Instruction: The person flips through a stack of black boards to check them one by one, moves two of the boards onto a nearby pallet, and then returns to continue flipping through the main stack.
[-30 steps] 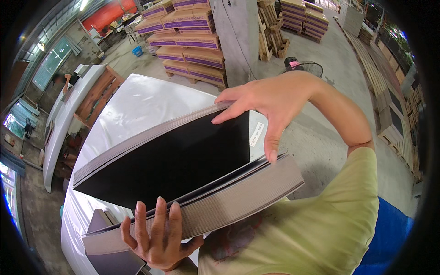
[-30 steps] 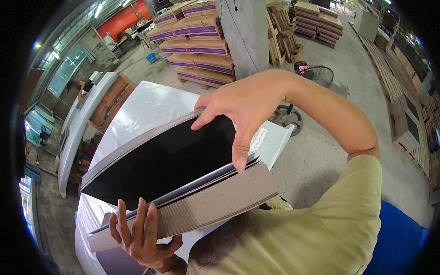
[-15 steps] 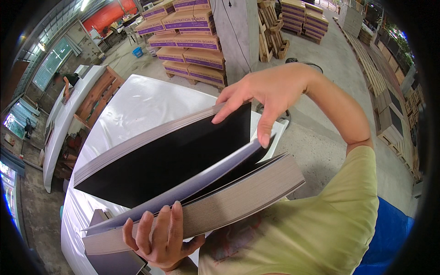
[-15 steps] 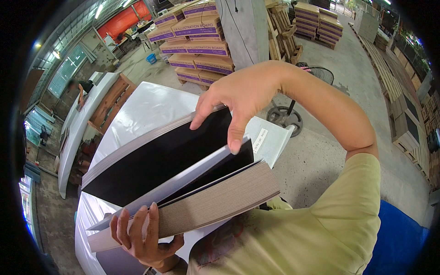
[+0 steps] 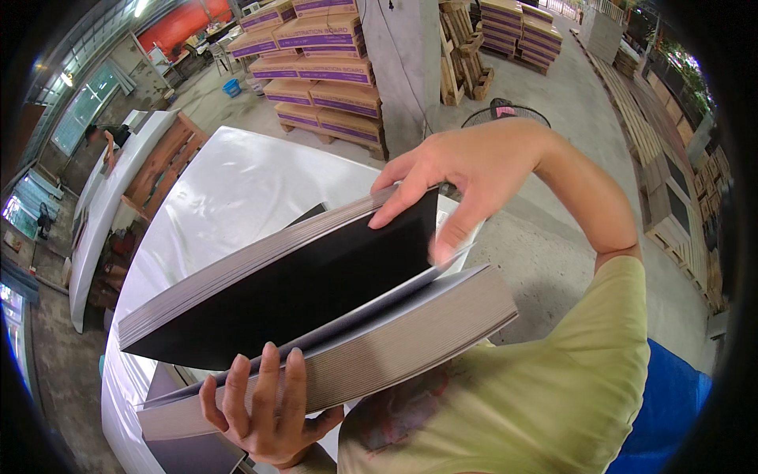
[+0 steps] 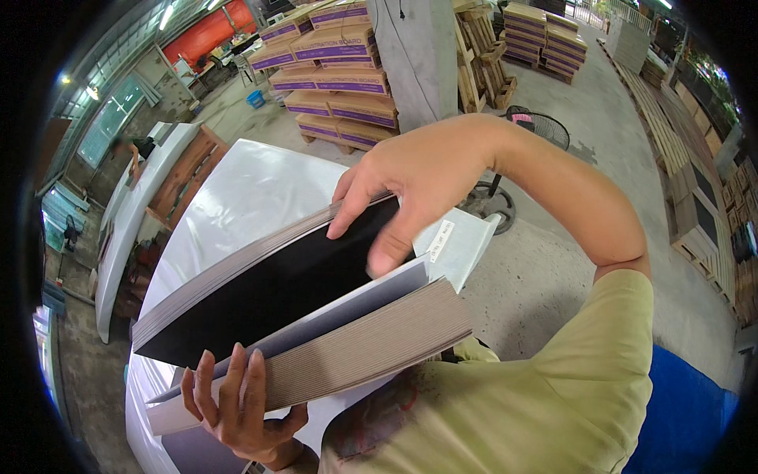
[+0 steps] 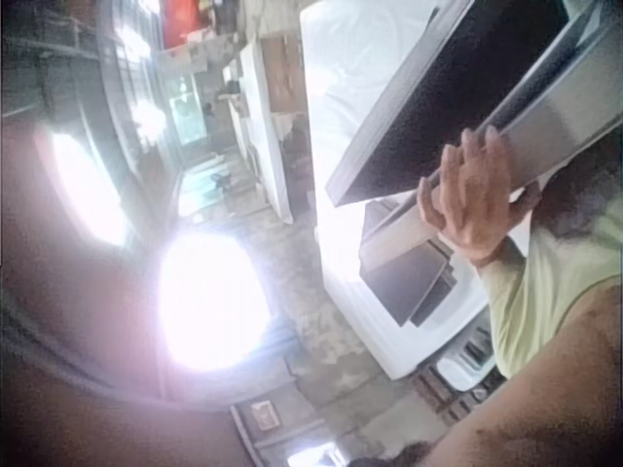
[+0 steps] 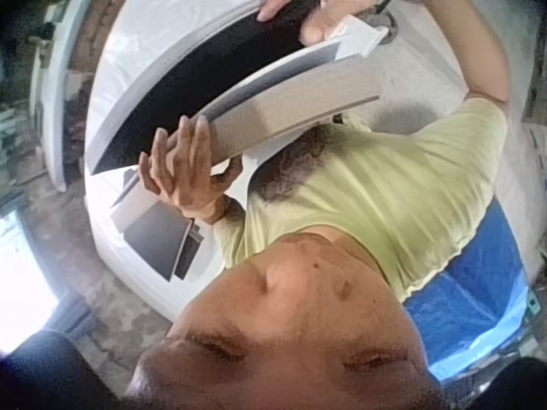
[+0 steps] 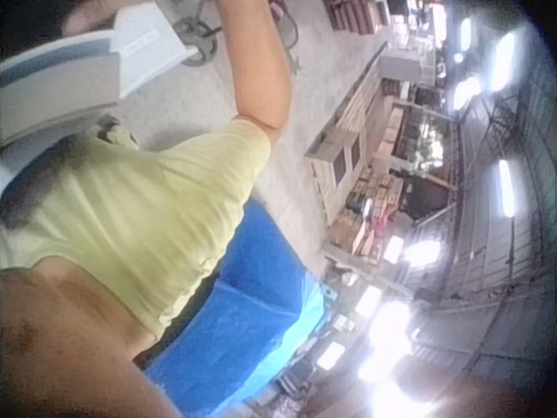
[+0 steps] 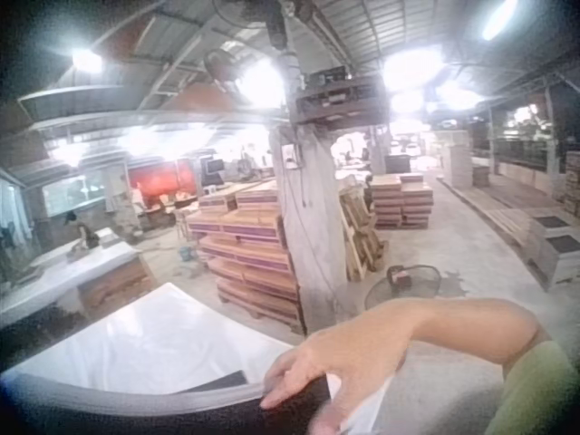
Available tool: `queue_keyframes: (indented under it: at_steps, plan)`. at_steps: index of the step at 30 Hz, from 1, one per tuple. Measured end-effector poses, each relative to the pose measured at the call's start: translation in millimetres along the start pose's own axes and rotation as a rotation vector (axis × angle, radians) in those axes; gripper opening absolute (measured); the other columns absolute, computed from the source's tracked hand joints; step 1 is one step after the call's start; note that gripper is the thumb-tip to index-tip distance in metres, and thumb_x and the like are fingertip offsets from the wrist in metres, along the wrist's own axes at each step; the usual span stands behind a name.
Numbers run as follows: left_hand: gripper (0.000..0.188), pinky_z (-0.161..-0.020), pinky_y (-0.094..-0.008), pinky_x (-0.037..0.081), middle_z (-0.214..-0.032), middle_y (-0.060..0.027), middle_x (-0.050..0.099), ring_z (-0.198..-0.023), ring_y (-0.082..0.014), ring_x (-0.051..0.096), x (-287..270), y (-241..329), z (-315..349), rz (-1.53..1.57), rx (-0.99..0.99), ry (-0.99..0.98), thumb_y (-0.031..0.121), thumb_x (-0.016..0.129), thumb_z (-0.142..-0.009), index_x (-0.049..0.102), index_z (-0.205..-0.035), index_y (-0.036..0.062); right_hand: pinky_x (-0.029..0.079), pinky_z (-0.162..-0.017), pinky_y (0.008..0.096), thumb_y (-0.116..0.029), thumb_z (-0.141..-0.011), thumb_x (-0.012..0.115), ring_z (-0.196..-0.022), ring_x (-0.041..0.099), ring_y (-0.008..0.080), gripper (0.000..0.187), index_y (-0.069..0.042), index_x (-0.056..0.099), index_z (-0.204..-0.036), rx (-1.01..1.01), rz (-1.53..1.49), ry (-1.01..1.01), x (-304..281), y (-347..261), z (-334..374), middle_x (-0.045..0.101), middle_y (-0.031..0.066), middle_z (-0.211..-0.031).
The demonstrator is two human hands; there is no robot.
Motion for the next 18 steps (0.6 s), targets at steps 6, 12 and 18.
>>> queue_keyframes:
  at_steps: [6,12,18]
  plan:
    - [0.055,-0.103,-0.0571,0.024,-0.111,-0.0015,0.063,-0.119,-0.0323,0.047,2.1,-0.8,0.7,-0.028,0.011,-0.011,0.047,0.063,-0.060,0.065,-0.107,0.0187,0.038,-0.095,0.0386,-0.048,-0.044,0.084,-0.117,0.045,0.0360,0.099,-0.007,0.048,-0.127,-0.032,0.115,-0.005,3.7,0.4,1.6,0.040,0.0220,-0.132]
    - [0.056,-0.104,-0.0565,0.024,-0.113,-0.0023,0.062,-0.118,-0.0334,0.047,3.5,-1.9,2.4,-0.048,0.007,-0.008,0.051,0.061,-0.061,0.065,-0.107,0.0184,0.038,-0.095,0.0388,-0.047,-0.043,0.084,-0.118,0.044,0.0361,0.101,-0.007,0.047,-0.128,-0.019,0.102,-0.032,0.2,4.2,-4.3,0.040,0.0218,-0.133]
    - [0.056,-0.103,-0.0571,0.025,-0.106,-0.0004,0.064,-0.120,-0.0307,0.044,5.8,-1.6,4.4,-0.053,0.019,0.082,0.054,0.060,-0.062,0.067,-0.105,0.0182,0.039,-0.094,0.0369,-0.034,-0.061,0.078,-0.118,0.046,0.0332,0.077,-0.010,0.048,-0.128,-0.006,0.068,-0.069,-4.0,6.0,-3.0,0.041,0.0210,-0.132]
Point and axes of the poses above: each hand's wrist, its own z-axis away from the middle knuckle, its own x-axis out of the palm, y = z × x, the point moved 3 cm from there along -z, towards the middle knuckle
